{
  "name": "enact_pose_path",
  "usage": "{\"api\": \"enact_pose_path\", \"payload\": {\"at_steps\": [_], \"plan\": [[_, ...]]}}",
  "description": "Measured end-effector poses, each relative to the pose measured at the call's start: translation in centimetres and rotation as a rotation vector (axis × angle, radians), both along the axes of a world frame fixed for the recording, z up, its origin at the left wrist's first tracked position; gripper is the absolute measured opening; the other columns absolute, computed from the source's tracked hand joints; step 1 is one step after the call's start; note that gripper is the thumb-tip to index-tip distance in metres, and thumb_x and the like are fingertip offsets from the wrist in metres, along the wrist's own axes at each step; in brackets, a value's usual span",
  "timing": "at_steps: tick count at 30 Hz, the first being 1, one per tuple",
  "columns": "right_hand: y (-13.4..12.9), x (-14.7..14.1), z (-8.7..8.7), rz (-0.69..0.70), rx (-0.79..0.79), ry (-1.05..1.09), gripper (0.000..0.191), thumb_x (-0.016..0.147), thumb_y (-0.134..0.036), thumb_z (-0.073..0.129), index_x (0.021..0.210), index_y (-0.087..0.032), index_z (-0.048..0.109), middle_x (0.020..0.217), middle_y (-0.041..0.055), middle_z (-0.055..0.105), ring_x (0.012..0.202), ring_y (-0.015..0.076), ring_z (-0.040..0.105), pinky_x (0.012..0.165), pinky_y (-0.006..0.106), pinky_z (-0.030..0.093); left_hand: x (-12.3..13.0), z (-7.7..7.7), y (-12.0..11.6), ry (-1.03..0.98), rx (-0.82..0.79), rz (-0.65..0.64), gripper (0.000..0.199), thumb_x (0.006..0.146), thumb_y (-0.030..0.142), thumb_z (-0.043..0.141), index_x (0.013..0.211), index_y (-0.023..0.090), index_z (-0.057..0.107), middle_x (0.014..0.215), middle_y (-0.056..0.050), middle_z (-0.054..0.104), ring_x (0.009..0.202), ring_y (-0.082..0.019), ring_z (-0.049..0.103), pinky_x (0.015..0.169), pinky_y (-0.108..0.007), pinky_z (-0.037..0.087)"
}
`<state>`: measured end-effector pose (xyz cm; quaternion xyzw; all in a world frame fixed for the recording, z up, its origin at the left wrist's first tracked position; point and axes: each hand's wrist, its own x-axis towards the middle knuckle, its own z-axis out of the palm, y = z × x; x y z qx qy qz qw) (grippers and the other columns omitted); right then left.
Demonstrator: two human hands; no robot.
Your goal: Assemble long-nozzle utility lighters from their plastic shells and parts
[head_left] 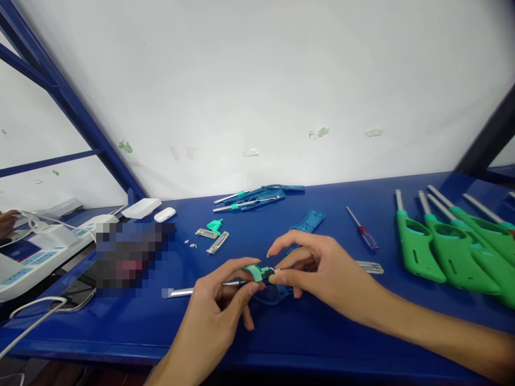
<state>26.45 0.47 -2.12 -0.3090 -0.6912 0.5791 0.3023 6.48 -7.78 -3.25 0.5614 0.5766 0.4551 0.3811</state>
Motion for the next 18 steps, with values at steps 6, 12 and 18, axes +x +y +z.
{"api": "enact_pose_path", "payload": {"at_steps": [6,12,18], "plan": [[0.4,0.1,-0.4,0.036,-0.075,-0.034,0.042,0.078,-0.046,0.086,0.112,-0.026,0.071,0.082,-0.0001,0.079,0.061,0.0111,0.065,0.061,0.023,0.054,0.6,0.4,-0.3,0.002,-0.011,0.102,0.031,0.089,0.037,0.072,0.116,0.022,0.072,0.096,-0.003,0.075,0.049,-0.01,0.064,0.049,-0.023,0.041],[0.4,0.1,-0.3,0.047,-0.112,-0.039,0.037,0.076,-0.043,0.086,0.105,-0.022,0.076,0.083,0.0027,0.08,0.06,0.0111,0.064,0.06,0.023,0.053,-0.3,-0.4,-0.1,0.056,-0.009,0.012,0.032,0.093,0.037,0.069,0.122,0.022,0.069,0.092,-0.003,0.076,0.052,-0.011,0.066,0.05,-0.022,0.042],[0.4,0.0,-0.3,0.043,-0.106,-0.056,0.032,0.076,-0.038,0.085,0.102,-0.021,0.078,0.083,0.0023,0.08,0.059,0.0101,0.063,0.059,0.022,0.053,-0.3,-0.6,-0.1,0.068,-0.006,0.003,0.033,0.094,0.039,0.068,0.121,0.021,0.07,0.086,-0.002,0.075,0.051,-0.01,0.064,0.05,-0.021,0.044]]}}
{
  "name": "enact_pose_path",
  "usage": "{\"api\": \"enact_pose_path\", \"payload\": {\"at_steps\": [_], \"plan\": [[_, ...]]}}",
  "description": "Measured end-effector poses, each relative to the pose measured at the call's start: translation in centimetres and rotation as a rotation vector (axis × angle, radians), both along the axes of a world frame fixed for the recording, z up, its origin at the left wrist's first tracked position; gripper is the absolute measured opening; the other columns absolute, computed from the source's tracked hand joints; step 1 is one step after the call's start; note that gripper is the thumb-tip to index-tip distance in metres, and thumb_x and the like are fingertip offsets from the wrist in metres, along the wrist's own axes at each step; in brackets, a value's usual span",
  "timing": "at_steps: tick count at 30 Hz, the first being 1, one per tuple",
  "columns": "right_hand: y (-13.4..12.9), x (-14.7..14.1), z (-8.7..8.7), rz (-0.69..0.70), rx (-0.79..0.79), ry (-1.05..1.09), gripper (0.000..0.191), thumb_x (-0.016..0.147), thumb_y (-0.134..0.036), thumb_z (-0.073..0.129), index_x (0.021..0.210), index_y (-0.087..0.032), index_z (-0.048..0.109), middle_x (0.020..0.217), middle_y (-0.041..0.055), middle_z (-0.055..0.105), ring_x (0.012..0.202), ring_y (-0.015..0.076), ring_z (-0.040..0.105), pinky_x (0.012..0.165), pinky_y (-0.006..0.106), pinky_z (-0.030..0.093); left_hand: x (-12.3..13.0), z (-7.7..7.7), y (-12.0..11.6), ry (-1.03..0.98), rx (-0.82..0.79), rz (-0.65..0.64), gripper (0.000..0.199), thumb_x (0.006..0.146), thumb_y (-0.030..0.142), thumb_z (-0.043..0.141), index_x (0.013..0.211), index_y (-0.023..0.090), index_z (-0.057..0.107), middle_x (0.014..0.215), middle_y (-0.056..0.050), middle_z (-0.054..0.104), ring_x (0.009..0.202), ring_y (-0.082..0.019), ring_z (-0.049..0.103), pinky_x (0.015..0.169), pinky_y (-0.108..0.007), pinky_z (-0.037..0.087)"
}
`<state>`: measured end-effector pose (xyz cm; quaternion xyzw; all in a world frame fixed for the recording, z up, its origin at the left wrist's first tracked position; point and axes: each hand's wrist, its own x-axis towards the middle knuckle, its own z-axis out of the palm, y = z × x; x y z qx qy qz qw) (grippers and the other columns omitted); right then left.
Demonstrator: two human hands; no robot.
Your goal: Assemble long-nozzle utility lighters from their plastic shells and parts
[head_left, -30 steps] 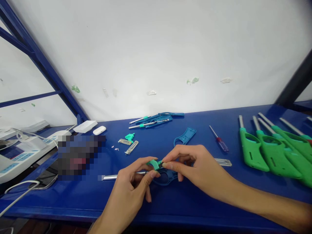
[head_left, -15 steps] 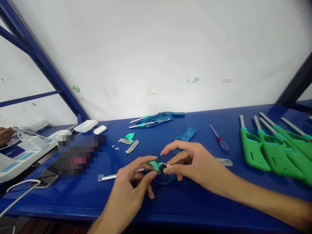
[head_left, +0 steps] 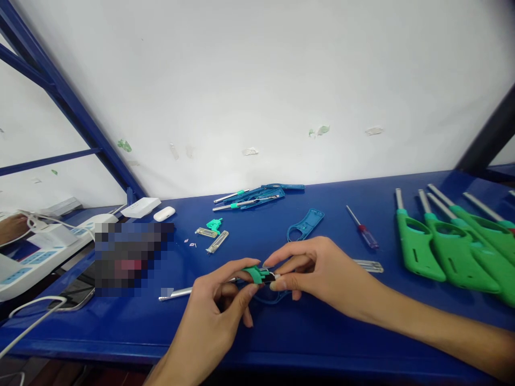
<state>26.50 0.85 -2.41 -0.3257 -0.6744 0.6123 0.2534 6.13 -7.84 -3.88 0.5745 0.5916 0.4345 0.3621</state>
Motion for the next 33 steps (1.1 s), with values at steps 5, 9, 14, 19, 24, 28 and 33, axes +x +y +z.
{"api": "enact_pose_path", "payload": {"at_steps": [5,9,14,19,24,28,33], "plan": [[-0.09,0.08,-0.12,-0.001,0.028,-0.015,0.024,0.078,-0.035,0.083,0.097,-0.02,0.08,0.083,0.0028,0.08,0.059,0.0102,0.063,0.058,0.021,0.052,-0.01,0.14,-0.05,0.017,0.001,-0.004,0.033,0.095,0.041,0.066,0.122,0.022,0.068,0.088,-0.002,0.074,0.052,-0.01,0.062,0.05,-0.021,0.042],[-0.02,0.06,-0.27,0.001,0.037,0.005,0.022,0.078,-0.032,0.083,0.097,-0.021,0.08,0.085,0.0022,0.08,0.058,0.0096,0.063,0.057,0.021,0.052,-0.02,0.33,-0.06,0.052,-0.029,0.0,0.031,0.094,0.043,0.067,0.115,0.02,0.067,0.062,0.002,0.067,0.051,-0.012,0.059,0.051,-0.021,0.037],[0.12,0.03,-0.38,-0.003,0.035,0.035,0.027,0.079,-0.035,0.084,0.1,-0.023,0.073,0.08,-0.0008,0.079,0.058,0.0089,0.064,0.056,0.018,0.052,-0.04,0.02,0.07,0.05,-0.033,0.017,0.036,0.093,0.044,0.068,0.121,0.02,0.068,0.063,0.001,0.068,0.05,-0.011,0.058,0.049,-0.021,0.037],[0.09,0.13,-0.59,-0.011,0.047,0.024,0.024,0.08,-0.039,0.084,0.095,-0.024,0.071,0.08,-0.0018,0.079,0.057,0.0083,0.064,0.056,0.017,0.052,0.03,-0.12,0.12,-0.04,0.022,0.031,0.036,0.09,0.042,0.072,0.121,0.024,0.073,0.085,-0.001,0.074,0.048,-0.009,0.06,0.047,-0.02,0.041],[0.04,0.08,-0.75,-0.033,0.058,0.017,0.028,0.078,-0.041,0.086,0.096,-0.025,0.072,0.081,-0.0015,0.079,0.057,0.0097,0.064,0.056,0.02,0.051,0.11,0.24,0.2,-0.059,-0.003,0.049,0.04,0.088,0.042,0.074,0.122,0.021,0.074,0.084,-0.003,0.075,0.047,-0.008,0.058,0.047,-0.02,0.042],[0.0,0.07,-0.48,-0.058,0.077,0.025,0.027,0.077,-0.041,0.087,0.093,-0.025,0.074,0.081,-0.0016,0.079,0.057,0.0103,0.065,0.057,0.021,0.052,0.01,0.16,0.17,-0.071,0.004,0.05,0.04,0.088,0.043,0.075,0.122,0.021,0.074,0.08,-0.002,0.074,0.047,-0.007,0.056,0.047,-0.019,0.041],[-0.1,0.12,-0.17,-0.094,0.105,0.056,0.023,0.075,-0.037,0.088,0.085,-0.023,0.074,0.076,-0.0026,0.077,0.057,0.0096,0.065,0.056,0.02,0.05,-0.06,0.14,0.08,-0.07,0.022,0.054,0.039,0.088,0.042,0.075,0.12,0.021,0.075,0.078,-0.001,0.072,0.049,-0.008,0.056,0.047,-0.019,0.043]]}}
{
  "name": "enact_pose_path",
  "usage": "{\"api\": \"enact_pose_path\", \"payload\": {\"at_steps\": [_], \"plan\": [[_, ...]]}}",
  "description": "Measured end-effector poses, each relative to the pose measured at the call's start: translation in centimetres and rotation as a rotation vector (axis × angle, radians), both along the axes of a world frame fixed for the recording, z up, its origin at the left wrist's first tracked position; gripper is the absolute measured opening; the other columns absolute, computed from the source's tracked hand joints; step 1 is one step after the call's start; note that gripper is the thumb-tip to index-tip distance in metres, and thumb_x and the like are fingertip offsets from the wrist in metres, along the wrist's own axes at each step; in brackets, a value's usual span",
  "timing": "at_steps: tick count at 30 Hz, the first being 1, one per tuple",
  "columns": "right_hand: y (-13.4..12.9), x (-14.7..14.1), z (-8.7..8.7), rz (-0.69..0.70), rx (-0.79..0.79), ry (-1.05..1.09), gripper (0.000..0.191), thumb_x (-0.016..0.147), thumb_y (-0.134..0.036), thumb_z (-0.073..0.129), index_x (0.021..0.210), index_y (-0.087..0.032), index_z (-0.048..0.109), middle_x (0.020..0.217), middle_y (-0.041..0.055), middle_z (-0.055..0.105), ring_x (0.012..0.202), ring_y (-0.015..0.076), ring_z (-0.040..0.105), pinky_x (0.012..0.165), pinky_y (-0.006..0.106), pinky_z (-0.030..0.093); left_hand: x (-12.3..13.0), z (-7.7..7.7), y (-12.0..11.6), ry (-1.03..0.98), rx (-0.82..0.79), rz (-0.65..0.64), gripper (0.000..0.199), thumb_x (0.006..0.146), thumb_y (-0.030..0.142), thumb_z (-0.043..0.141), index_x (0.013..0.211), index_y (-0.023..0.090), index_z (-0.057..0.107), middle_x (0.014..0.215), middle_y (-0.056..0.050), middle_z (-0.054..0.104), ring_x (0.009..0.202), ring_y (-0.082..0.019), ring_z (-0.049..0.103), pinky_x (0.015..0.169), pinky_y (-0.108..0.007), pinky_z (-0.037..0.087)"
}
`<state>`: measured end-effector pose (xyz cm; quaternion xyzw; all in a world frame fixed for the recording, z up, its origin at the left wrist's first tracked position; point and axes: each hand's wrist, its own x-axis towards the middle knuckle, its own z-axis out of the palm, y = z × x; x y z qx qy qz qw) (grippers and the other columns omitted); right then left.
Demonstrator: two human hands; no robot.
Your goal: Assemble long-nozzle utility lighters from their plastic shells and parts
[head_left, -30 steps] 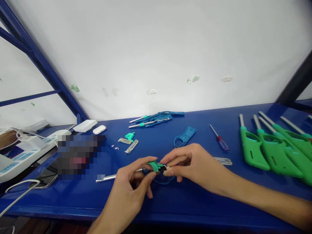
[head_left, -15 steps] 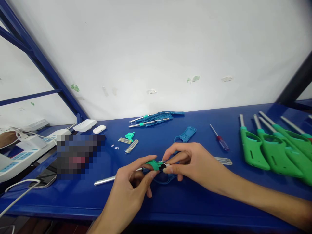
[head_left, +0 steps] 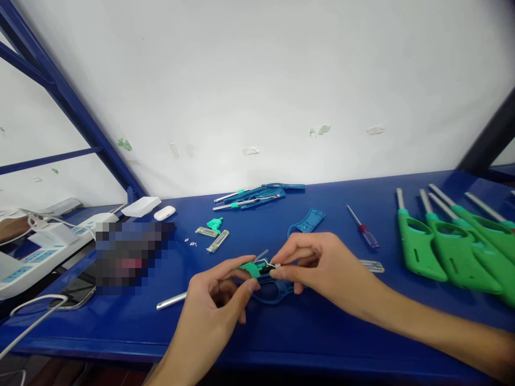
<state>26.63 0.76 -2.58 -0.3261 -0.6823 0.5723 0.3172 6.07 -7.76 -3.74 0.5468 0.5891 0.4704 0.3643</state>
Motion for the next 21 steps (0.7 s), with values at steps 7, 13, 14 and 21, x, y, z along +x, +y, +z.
{"api": "enact_pose_path", "payload": {"at_steps": [7,13,14,21], "plan": [[0.08,-0.24,-0.16,-0.004,-0.026,0.023,0.021,0.073,-0.034,0.09,0.082,-0.022,0.074,0.071,-0.0045,0.074,0.056,0.0081,0.064,0.056,0.019,0.049,0.12,0.06,0.18,0.021,-0.023,0.003,0.041,0.088,0.044,0.073,0.123,0.021,0.074,0.081,-0.002,0.074,0.049,-0.01,0.06,0.049,-0.021,0.043],[0.07,-0.21,0.03,0.01,-0.091,0.079,0.026,0.07,-0.035,0.092,0.079,-0.02,0.074,0.068,-0.0037,0.072,0.055,0.008,0.063,0.054,0.019,0.049,0.13,0.07,-0.02,0.025,-0.047,-0.004,0.05,0.09,0.048,0.07,0.13,0.019,0.07,0.09,-0.006,0.077,0.05,-0.012,0.063,0.051,-0.024,0.047],[0.06,-0.21,0.07,0.016,-0.102,0.091,0.027,0.069,-0.036,0.092,0.078,-0.019,0.073,0.068,-0.0032,0.072,0.055,0.0081,0.062,0.054,0.019,0.049,0.14,0.11,-0.05,0.027,-0.05,-0.01,0.051,0.091,0.049,0.069,0.132,0.019,0.068,0.092,-0.007,0.077,0.051,-0.012,0.063,0.052,-0.025,0.047],[0.06,-0.34,0.18,0.036,-0.139,0.146,0.032,0.065,-0.038,0.094,0.076,-0.017,0.073,0.069,-0.001,0.073,0.054,0.0085,0.061,0.054,0.02,0.051,-0.04,0.06,0.04,0.03,-0.036,-0.041,0.052,0.094,0.05,0.065,0.137,0.019,0.064,0.092,-0.006,0.076,0.054,-0.013,0.065,0.055,-0.026,0.049]]}}
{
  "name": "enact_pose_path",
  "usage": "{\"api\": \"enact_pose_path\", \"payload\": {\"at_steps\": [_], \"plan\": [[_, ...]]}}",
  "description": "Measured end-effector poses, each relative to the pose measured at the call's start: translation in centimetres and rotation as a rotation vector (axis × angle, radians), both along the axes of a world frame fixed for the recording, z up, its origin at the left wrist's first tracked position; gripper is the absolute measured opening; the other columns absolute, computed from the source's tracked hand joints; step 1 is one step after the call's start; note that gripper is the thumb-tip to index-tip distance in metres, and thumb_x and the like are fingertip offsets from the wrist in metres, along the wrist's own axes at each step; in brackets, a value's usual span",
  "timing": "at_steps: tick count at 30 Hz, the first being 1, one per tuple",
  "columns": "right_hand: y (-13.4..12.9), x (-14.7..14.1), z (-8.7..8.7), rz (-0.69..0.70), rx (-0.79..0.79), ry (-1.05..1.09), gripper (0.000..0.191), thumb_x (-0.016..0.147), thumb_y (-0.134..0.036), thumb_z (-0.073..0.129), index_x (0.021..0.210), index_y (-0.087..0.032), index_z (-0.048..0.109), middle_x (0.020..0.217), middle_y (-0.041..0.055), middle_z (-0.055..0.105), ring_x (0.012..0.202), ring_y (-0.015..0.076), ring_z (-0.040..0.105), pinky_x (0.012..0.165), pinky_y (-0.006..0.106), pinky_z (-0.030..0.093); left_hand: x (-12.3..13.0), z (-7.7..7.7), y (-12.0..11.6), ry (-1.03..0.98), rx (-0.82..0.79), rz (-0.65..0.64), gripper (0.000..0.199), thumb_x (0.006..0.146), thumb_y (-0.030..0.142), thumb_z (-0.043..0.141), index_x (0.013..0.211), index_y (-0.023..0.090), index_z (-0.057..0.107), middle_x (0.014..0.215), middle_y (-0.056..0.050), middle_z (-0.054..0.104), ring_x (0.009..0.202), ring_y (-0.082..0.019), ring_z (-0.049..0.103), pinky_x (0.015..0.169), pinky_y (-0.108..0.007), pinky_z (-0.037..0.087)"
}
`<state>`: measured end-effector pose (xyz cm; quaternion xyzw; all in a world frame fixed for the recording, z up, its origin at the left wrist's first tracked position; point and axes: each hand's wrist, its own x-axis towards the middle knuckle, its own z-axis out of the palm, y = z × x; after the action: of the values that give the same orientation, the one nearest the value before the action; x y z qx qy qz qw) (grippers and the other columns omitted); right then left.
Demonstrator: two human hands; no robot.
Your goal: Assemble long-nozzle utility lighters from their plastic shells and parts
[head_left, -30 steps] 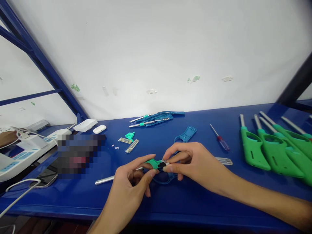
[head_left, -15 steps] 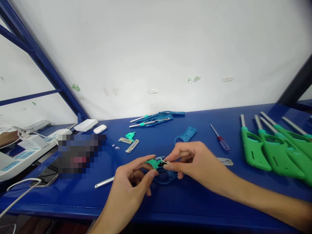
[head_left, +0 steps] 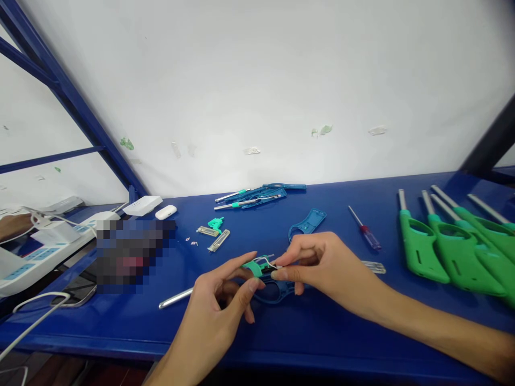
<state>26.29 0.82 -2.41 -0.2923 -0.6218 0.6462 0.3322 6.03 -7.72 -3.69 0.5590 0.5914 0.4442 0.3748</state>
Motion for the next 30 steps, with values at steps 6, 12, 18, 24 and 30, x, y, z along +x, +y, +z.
{"api": "enact_pose_path", "payload": {"at_steps": [6,12,18,24,30], "plan": [[0.0,0.0,-0.1,0.024,0.012,0.012,0.026,0.068,-0.034,0.094,0.077,-0.019,0.074,0.072,-0.0022,0.075,0.055,0.0067,0.062,0.054,0.017,0.051,0.0,0.0,0.0,0.015,-0.019,-0.012,0.052,0.096,0.051,0.063,0.135,0.017,0.064,0.091,-0.007,0.076,0.055,-0.014,0.065,0.057,-0.027,0.05],[0.0,0.1,-0.2,0.014,0.025,-0.01,0.027,0.07,-0.038,0.092,0.079,-0.018,0.076,0.073,0.0001,0.074,0.057,0.0094,0.063,0.056,0.022,0.053,0.1,0.4,-0.1,0.066,-0.036,-0.022,0.053,0.098,0.051,0.06,0.14,0.019,0.061,0.095,-0.007,0.076,0.06,-0.014,0.066,0.059,-0.028,0.049],[0.0,0.0,-0.2,-0.002,0.032,-0.009,0.027,0.067,-0.039,0.093,0.077,-0.019,0.077,0.071,-0.0006,0.073,0.054,0.0082,0.061,0.054,0.021,0.05,1.1,1.1,-0.6,0.081,-0.009,0.062,0.05,0.094,0.046,0.062,0.136,0.018,0.066,0.091,-0.005,0.076,0.057,-0.014,0.063,0.056,-0.027,0.045],[-0.1,0.0,-0.2,-0.045,0.058,-0.018,0.025,0.069,-0.04,0.092,0.076,-0.021,0.078,0.07,-0.0012,0.073,0.055,0.0084,0.061,0.055,0.021,0.05,1.7,1.0,-0.8,0.167,0.102,0.149,0.047,0.092,0.042,0.062,0.133,0.019,0.069,0.086,-0.004,0.076,0.053,-0.013,0.06,0.05,-0.026,0.04],[-0.2,0.0,-0.1,-0.071,0.093,-0.034,0.024,0.068,-0.04,0.092,0.079,-0.021,0.081,0.068,-0.0004,0.071,0.055,0.0097,0.06,0.054,0.022,0.051,0.9,0.1,-0.5,0.279,0.119,0.093,0.051,0.095,0.045,0.06,0.14,0.02,0.064,0.088,-0.005,0.077,0.052,-0.012,0.06,0.047,-0.024,0.041]]}}
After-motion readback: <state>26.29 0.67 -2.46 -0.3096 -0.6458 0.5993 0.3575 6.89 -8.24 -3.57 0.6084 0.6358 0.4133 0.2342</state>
